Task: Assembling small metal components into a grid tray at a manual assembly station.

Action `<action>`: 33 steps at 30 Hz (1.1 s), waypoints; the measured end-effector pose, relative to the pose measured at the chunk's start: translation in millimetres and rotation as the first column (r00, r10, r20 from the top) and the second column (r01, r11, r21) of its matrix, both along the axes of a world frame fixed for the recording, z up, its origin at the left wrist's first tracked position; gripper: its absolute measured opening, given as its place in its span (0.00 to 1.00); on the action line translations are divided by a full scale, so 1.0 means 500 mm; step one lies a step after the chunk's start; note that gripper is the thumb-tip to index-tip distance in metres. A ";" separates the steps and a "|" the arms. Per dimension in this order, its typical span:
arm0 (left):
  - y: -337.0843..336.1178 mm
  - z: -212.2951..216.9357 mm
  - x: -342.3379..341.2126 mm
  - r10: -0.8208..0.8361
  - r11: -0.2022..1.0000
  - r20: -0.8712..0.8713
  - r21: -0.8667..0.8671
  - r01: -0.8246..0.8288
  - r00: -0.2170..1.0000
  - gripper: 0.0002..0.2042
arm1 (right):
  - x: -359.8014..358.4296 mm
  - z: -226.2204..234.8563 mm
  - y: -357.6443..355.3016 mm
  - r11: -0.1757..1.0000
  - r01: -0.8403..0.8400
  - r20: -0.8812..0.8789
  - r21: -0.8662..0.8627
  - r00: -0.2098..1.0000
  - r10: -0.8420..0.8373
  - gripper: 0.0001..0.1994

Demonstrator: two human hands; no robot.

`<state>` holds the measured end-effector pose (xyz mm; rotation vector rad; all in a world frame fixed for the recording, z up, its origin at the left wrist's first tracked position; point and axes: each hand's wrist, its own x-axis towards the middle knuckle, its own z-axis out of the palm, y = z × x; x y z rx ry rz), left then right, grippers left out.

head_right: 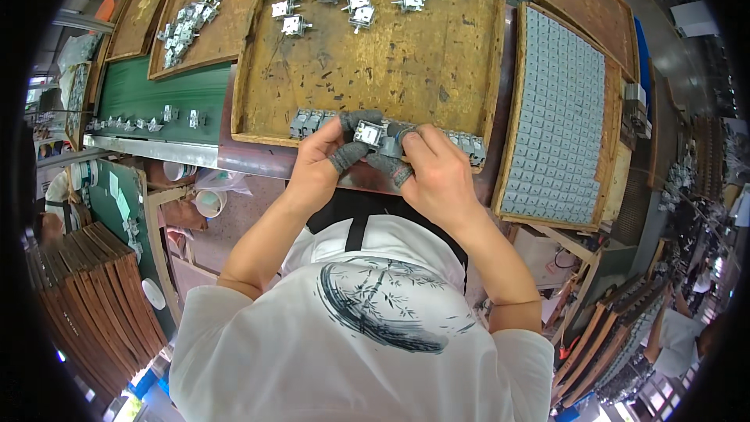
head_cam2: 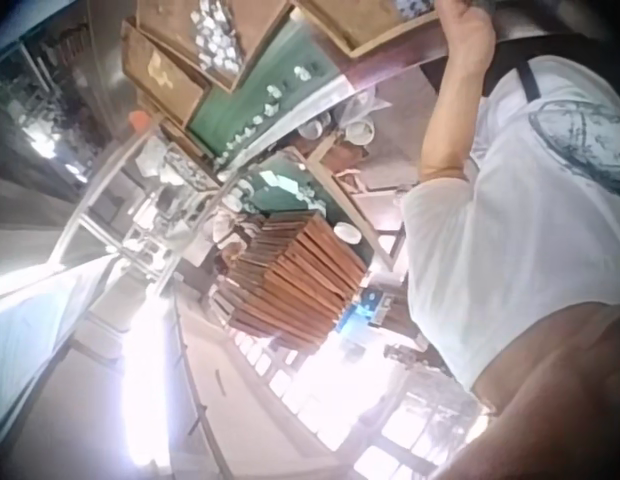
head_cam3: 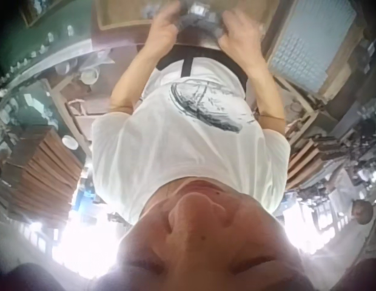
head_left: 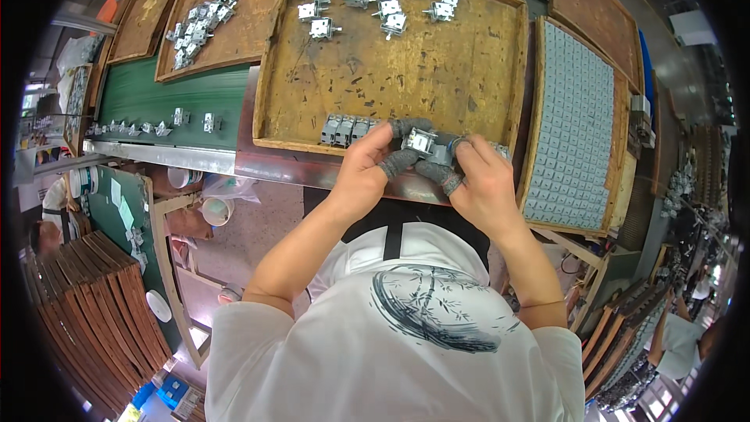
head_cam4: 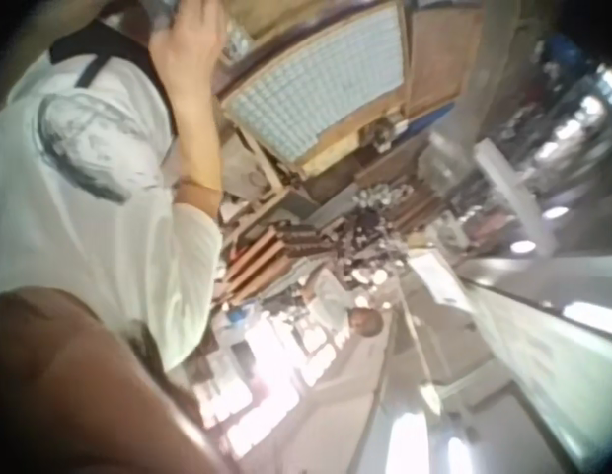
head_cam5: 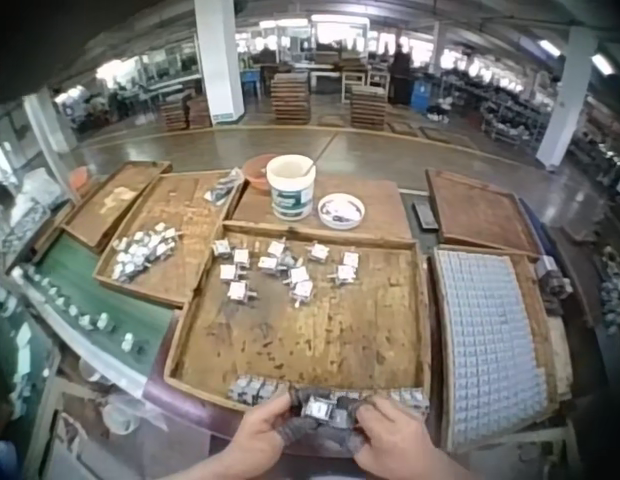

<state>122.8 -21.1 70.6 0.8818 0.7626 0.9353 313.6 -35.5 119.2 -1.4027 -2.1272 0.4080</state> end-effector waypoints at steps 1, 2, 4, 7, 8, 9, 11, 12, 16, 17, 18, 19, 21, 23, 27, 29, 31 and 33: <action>0.004 -0.006 0.003 0.009 0.999 0.073 -0.054 -0.005 0.997 0.18 | 0.003 -0.002 0.005 0.998 0.027 -0.065 -0.056 0.997 -0.031 0.09; 0.000 -0.002 -0.001 0.017 0.999 0.065 -0.052 -0.013 0.998 0.18 | 0.002 -0.003 0.007 0.994 0.032 -0.145 -0.108 0.988 -0.048 0.09; -0.006 0.006 -0.003 0.015 1.000 0.046 -0.008 -0.015 0.999 0.17 | 0.003 -0.003 0.007 0.997 0.015 -0.139 -0.079 0.990 -0.025 0.09; 0.007 -0.005 -0.001 0.050 0.960 -0.180 0.279 0.003 0.982 0.19 | 0.002 -0.010 0.022 1.000 0.004 -0.043 -0.006 0.999 -0.004 0.09; 0.007 -0.010 -0.001 0.046 0.961 -0.177 0.275 0.005 0.983 0.19 | 0.000 -0.013 0.023 0.999 -0.018 0.016 0.044 1.000 0.017 0.09; 0.007 -0.014 -0.004 0.088 0.933 -0.251 0.359 0.008 0.964 0.20 | -0.008 -0.016 0.023 0.999 -0.019 0.016 0.042 1.000 0.018 0.09; 0.008 -0.008 -0.012 0.154 0.895 -0.327 0.445 0.009 0.932 0.22 | -0.029 -0.029 0.028 0.999 0.011 0.078 0.053 0.997 -0.015 0.11; 0.005 0.005 -0.016 0.173 0.903 -0.360 0.429 -0.001 0.917 0.24 | -0.037 -0.039 0.029 0.998 -0.006 0.068 0.061 0.998 0.001 0.11; -0.047 0.018 -0.040 0.347 0.824 -0.626 0.559 0.092 0.698 0.28 | -0.086 -0.032 0.010 0.991 -0.021 -0.016 0.130 1.000 0.023 0.11; -0.052 0.015 -0.043 0.392 0.790 -0.654 0.600 0.127 0.647 0.28 | -0.099 -0.030 0.006 0.995 -0.012 -0.022 0.104 1.000 0.015 0.11; -0.053 0.013 -0.043 0.433 0.757 -0.680 0.631 0.171 0.591 0.28 | -0.094 -0.034 -0.010 1.000 -0.029 -0.014 -0.001 0.999 0.029 0.10; -0.058 0.002 -0.034 0.490 0.721 -0.638 0.679 0.135 0.594 0.28 | -0.088 -0.021 -0.023 0.991 -0.048 0.003 -0.123 0.999 0.049 0.10; -0.086 -0.002 0.014 0.532 0.630 -0.504 0.772 0.079 0.681 0.27 | -0.047 0.015 -0.061 0.962 0.018 -0.114 -0.273 0.992 -0.051 0.13; -0.091 0.012 0.048 0.402 0.664 -0.402 0.747 0.041 0.823 0.28 | -0.016 0.017 -0.080 0.882 -0.003 -0.341 -0.472 0.923 -0.180 0.17; -0.095 0.021 0.036 0.350 0.643 -0.355 0.764 0.053 0.867 0.33 | 0.010 -0.017 -0.076 0.765 -0.261 -0.493 -0.589 0.866 -0.084 0.21; -0.102 0.024 0.025 0.339 0.636 -0.439 0.758 0.141 0.832 0.34 | -0.002 -0.027 -0.079 0.786 -0.251 -0.527 -0.565 0.843 -0.109 0.21; -0.101 0.041 0.016 0.348 0.619 -0.445 0.770 0.155 0.825 0.35 | -0.009 -0.025 -0.078 0.809 -0.230 -0.557 -0.541 0.819 -0.140 0.21; -0.089 0.046 0.015 0.359 0.600 -0.449 0.783 0.167 0.818 0.36 | -0.010 -0.021 -0.071 0.852 -0.226 -0.575 -0.473 0.812 -0.104 0.21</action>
